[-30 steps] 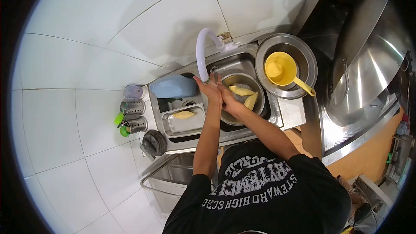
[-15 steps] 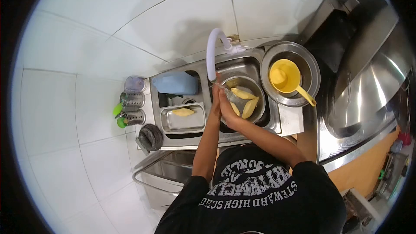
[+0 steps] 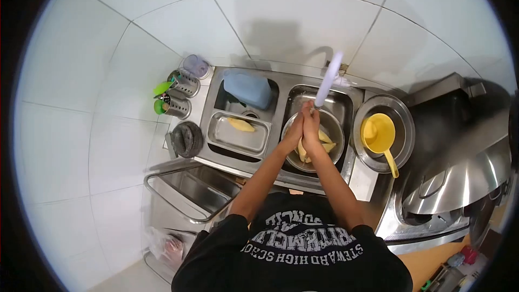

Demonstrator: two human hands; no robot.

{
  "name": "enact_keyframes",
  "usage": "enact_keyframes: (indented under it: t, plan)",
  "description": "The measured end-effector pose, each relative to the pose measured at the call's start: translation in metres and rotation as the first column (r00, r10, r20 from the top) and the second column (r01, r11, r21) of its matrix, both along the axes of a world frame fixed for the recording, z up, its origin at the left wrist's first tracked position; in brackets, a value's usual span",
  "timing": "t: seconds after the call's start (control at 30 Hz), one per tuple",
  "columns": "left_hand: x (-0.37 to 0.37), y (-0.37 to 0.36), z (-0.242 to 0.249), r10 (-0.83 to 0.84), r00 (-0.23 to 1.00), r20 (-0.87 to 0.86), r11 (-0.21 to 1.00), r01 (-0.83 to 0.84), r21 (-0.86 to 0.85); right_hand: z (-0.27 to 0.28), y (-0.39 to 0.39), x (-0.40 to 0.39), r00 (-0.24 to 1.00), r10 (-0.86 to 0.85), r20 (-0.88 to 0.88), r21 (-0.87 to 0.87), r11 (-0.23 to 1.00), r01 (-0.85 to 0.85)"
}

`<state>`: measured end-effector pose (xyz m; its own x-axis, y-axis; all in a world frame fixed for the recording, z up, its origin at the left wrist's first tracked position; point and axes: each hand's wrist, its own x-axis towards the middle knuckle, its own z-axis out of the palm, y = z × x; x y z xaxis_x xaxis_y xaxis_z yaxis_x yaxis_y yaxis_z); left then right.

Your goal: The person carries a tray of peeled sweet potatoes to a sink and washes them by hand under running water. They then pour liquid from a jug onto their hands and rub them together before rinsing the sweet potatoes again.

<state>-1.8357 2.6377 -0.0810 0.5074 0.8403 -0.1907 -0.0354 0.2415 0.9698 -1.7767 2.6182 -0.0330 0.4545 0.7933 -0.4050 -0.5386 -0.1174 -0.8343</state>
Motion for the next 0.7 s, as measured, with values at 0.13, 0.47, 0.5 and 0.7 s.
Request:
enact_keyframes:
  t: [0.13, 0.47, 0.5, 0.7]
  plan:
    - [-0.009, -0.016, -0.017, 0.015, 0.923, 0.384, 0.969, 0.081, -0.233, -0.218, 0.047, 0.044, 0.963, -0.135, 0.232, -0.156, 0.972, 0.174]
    - [-0.228, 0.072, -0.008, 0.523, 0.827, 0.204, 0.79, -0.382, -0.479, -0.102, 0.066, -0.14, 0.847, 0.43, 0.312, -0.179, 0.902, -0.393]
    - [-0.254, 0.08, -0.014, 0.576, 0.806, 0.138, 0.768, -0.476, -0.43, -0.119, 0.089, -0.17, 0.788, 0.433, 0.439, -0.067, 0.89, -0.452]
    - [-0.348, 0.09, -0.017, 0.602, 0.796, 0.057, 0.757, -0.546, -0.36, -0.22, 0.233, -0.281, 0.134, 0.437, 0.889, -0.413, 0.894, -0.175]
